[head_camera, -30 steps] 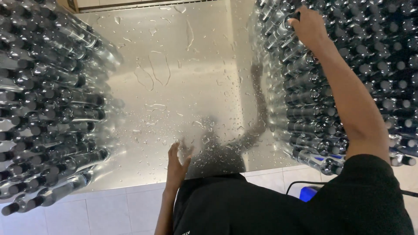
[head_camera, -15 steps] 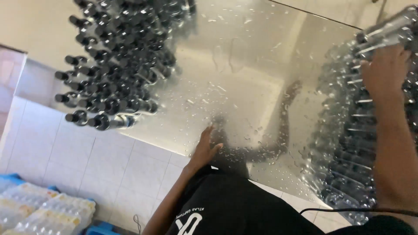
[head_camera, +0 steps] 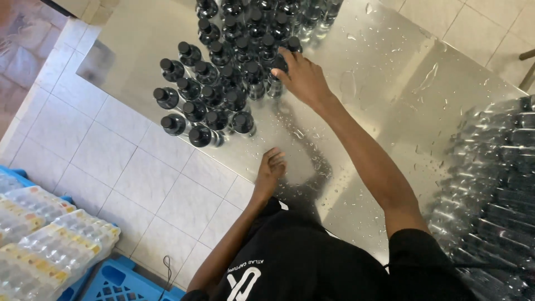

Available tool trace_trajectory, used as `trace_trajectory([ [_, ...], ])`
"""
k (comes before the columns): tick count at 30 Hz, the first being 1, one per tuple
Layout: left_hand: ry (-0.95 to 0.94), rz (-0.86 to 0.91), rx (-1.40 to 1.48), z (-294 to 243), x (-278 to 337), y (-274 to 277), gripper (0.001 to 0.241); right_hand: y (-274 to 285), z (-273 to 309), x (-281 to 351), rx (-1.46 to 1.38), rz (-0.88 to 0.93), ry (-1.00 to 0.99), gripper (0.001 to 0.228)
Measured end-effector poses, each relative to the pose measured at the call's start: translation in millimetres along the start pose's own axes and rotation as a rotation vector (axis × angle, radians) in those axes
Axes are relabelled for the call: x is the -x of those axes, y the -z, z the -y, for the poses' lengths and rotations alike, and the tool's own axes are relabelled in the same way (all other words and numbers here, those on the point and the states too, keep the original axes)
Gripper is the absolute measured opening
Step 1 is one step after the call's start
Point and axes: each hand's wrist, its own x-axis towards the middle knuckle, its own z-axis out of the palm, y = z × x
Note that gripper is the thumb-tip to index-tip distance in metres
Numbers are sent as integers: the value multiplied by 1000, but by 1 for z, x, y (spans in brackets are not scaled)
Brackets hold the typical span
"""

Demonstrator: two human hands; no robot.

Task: The person is manually capping plastic bottles using a handheld electric capping machine on a stainless steel production table.

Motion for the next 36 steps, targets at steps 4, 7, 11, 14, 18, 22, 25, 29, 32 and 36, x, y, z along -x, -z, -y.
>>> trace_trajectory([
  [4,-63,130,-183,-21,2,2,75,-27,-1,-11,35,98,8,46],
  [7,-299,127,-497,-40,-1,0,77,3,14,13,-8,148,-28,39],
  [11,-798,-25,-808,-79,-23,-17,97,42,20,68,-121,90,-51,29],
  [14,-824,68,-651,-90,-50,-36,120,108,28,101,-259,76,-199,29],
  [18,-314,454,-372,-90,-44,-69,128,155,22,135,-440,77,-405,16],
  [22,46,646,-135,-48,-47,-98,53,142,-15,176,-640,82,-732,44],
  [25,256,623,-178,-8,-59,-104,48,122,-40,232,-647,42,-930,53],
  [29,374,653,-73,-6,-49,-103,52,106,-47,318,-716,-3,-1069,63],
  [32,429,673,-42,26,-61,-96,52,101,-44,360,-769,-28,-1105,62],
  [36,435,717,-106,20,-53,-102,59,89,-48,383,-774,-18,-1127,58],
])
